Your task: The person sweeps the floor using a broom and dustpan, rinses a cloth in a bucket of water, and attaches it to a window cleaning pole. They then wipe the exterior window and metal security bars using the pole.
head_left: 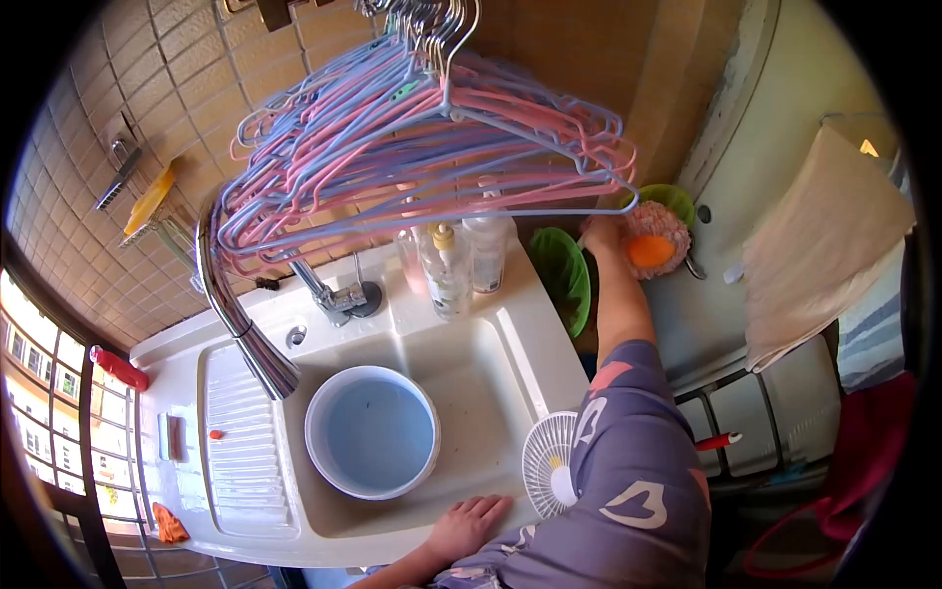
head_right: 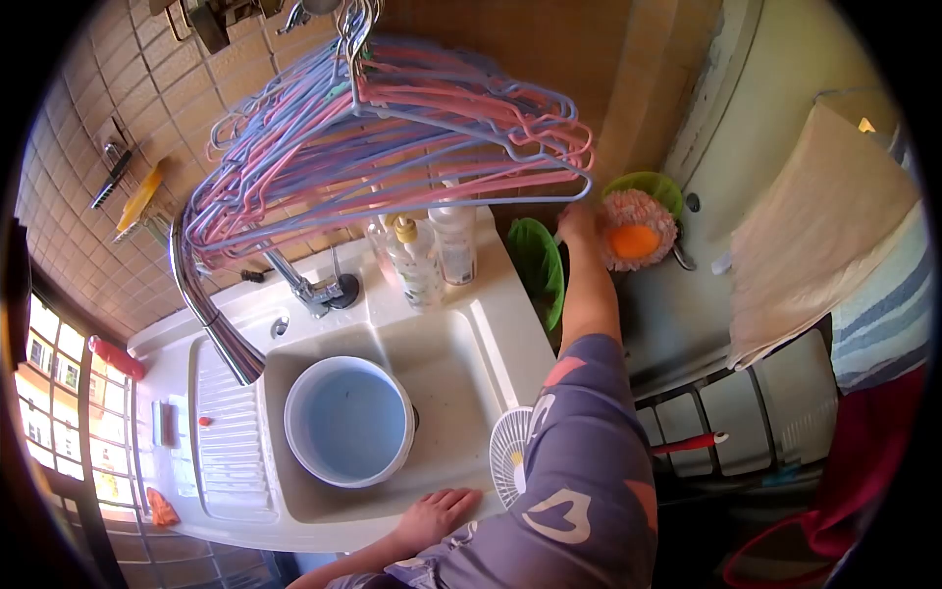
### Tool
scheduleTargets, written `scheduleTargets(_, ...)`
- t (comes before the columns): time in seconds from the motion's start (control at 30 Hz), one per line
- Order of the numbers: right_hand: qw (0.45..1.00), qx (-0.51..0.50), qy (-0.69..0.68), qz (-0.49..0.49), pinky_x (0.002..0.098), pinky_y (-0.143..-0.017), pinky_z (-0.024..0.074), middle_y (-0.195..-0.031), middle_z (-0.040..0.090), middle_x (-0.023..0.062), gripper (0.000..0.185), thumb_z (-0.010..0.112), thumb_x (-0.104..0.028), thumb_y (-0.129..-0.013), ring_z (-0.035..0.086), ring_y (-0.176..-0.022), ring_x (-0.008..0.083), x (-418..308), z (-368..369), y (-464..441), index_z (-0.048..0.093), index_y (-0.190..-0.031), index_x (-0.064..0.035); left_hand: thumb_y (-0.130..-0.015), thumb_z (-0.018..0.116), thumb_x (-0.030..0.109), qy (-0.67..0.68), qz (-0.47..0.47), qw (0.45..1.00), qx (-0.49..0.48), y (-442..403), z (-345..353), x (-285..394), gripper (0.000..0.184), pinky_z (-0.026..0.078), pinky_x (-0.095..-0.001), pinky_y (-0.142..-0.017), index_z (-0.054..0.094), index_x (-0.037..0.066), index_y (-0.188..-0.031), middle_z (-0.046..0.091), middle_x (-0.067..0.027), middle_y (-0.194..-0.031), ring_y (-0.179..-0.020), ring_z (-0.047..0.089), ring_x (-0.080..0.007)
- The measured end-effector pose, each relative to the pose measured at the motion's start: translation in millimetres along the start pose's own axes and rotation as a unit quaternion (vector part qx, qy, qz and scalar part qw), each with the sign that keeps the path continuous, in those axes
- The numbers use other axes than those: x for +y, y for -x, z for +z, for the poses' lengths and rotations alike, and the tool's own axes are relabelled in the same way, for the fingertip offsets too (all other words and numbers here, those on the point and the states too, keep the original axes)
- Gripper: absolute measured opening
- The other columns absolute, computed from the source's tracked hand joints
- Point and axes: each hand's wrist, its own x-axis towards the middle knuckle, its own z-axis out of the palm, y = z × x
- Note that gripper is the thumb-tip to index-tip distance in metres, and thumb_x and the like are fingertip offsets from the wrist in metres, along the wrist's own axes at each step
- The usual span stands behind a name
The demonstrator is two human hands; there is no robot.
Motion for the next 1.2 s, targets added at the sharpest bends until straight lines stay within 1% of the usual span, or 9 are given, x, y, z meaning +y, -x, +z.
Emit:
scheduleTargets(0.2, 0.921, 0.306, -0.238, -0.031, 0.0428, -0.071, 0.0518, -0.090, 0.069, 0.0184, 0.020, 0.061, -0.021, -0.084, 0.068, -0.086, 0.0345, 10, 0, -22, 0.067, -0.095, -0.0054, -0.085, 0.055, 0.025, 0.024, -0.020, 0.999, -0.025, -1, -5, 0, 0.056, 0.044, -0.0420, -0.099, 0.044, 0.009, -0.138, 0.053, -0.0092, -0.135, -0.122, 0.053, -0.0291)
scheduleTargets(0.27, 0.950, 0.124, -0.262, 0.113, 0.0422, -0.077, 0.0511, -0.093, 0.069, 0.0190, 0.020, 0.061, -0.022, -0.086, 0.067, -0.090, 0.0346, 2, -13, 4, 0.067, -0.094, -0.0052, -0.084, 0.057, 0.028, 0.038, -0.016, 0.999, -0.030, 0, -1, 2, 0.058, 0.043, -0.0422, -0.100, 0.044, 0.009, -0.138, 0.052, -0.0098, -0.135, -0.122, 0.052, -0.0300)
scheduleTargets(0.43, 0.992, 0.053, -0.111, -0.009, 0.0389, -0.081, 0.0511, -0.092, 0.068, 0.0155, 0.013, 0.066, -0.013, -0.084, 0.065, -0.092, 0.0295, -18, -10, 15, 0.066, -0.094, -0.0044, -0.080, 0.060, 0.019, 0.016, -0.012, 1.000, -0.008, 2, -5, 6, 0.058, 0.046, -0.0411, -0.096, 0.046, 0.010, -0.135, 0.055, -0.0087, -0.131, -0.117, 0.055, -0.0280)
scheduleTargets(0.67, 0.720, 0.165, -0.673, 0.036, 0.0270, -0.082, 0.0435, -0.103, 0.063, 0.0036, 0.012, 0.063, -0.012, -0.090, 0.056, -0.091, 0.0142, -17, -7, -2, 0.063, -0.101, -0.0061, -0.077, 0.064, 0.019, 0.024, -0.012, 1.000, -0.003, -1, 0, 3, 0.060, 0.046, -0.0422, -0.096, 0.047, 0.010, -0.134, 0.055, -0.0088, -0.131, -0.118, 0.055, -0.0283)
scheduleTargets(0.77, 0.765, 0.187, -0.604, 0.121, 0.0274, -0.082, 0.0436, -0.098, 0.062, 0.0038, 0.019, 0.069, -0.020, -0.088, 0.055, -0.087, 0.0145, -24, 8, 17, 0.062, -0.096, -0.0041, -0.076, 0.064, 0.018, 0.030, -0.015, 0.999, -0.008, -3, -5, 7, 0.060, 0.046, -0.0417, -0.096, 0.047, 0.010, -0.133, 0.055, -0.0085, -0.131, -0.117, 0.055, -0.0283)
scheduleTargets(0.83, 0.809, 0.276, -0.506, 0.115, 0.0284, -0.062, 0.0442, -0.075, 0.055, 0.0035, 0.031, 0.071, -0.032, -0.087, 0.053, -0.068, 0.0150, -19, 39, 15, 0.058, -0.082, -0.0046, -0.076, 0.064, 0.019, 0.012, -0.017, 1.000, -0.004, -1, -2, 7, 0.060, 0.046, -0.0415, -0.096, 0.047, 0.010, -0.133, 0.056, -0.0080, -0.130, -0.117, 0.056, -0.0280)
scheduleTargets(0.97, 0.654, 0.131, -0.728, 0.158, 0.0281, -0.038, 0.0311, -0.058, 0.047, -0.0009, 0.038, 0.066, -0.042, -0.086, 0.044, -0.043, 0.0123, -45, -29, 9, 0.052, -0.066, -0.0132, -0.084, 0.058, 0.022, 0.022, -0.018, 1.000, 0.006, -3, -8, 8, 0.052, 0.046, -0.0418, -0.096, 0.048, 0.010, -0.133, 0.057, -0.0082, -0.129, -0.117, 0.056, -0.0285)
scheduleTargets(1.1, 0.666, 0.104, -0.732, 0.094, 0.0289, -0.040, 0.0332, -0.058, 0.047, -0.0020, 0.036, 0.059, -0.041, -0.090, 0.043, -0.043, 0.0130, -13, -23, 1, 0.053, -0.065, -0.0148, -0.076, 0.063, 0.020, 0.012, -0.004, 1.000, 0.014, -2, 1, 2, 0.059, 0.048, -0.0411, -0.094, 0.048, 0.011, -0.133, 0.057, -0.0076, -0.129, -0.116, 0.057, -0.0275)
scheduleTargets(1.2, 0.829, 0.037, -0.539, 0.146, 0.0302, -0.045, 0.0394, -0.065, 0.058, 0.0041, 0.040, 0.059, -0.044, -0.091, 0.052, -0.048, 0.0150, -11, 14, 20, 0.062, -0.080, -0.0056, -0.077, 0.063, 0.020, 0.023, -0.016, 1.000, -0.015, -6, -5, 6, 0.057, 0.048, -0.0409, -0.094, 0.049, 0.010, -0.132, 0.057, -0.0084, -0.128, -0.116, 0.057, -0.0280)
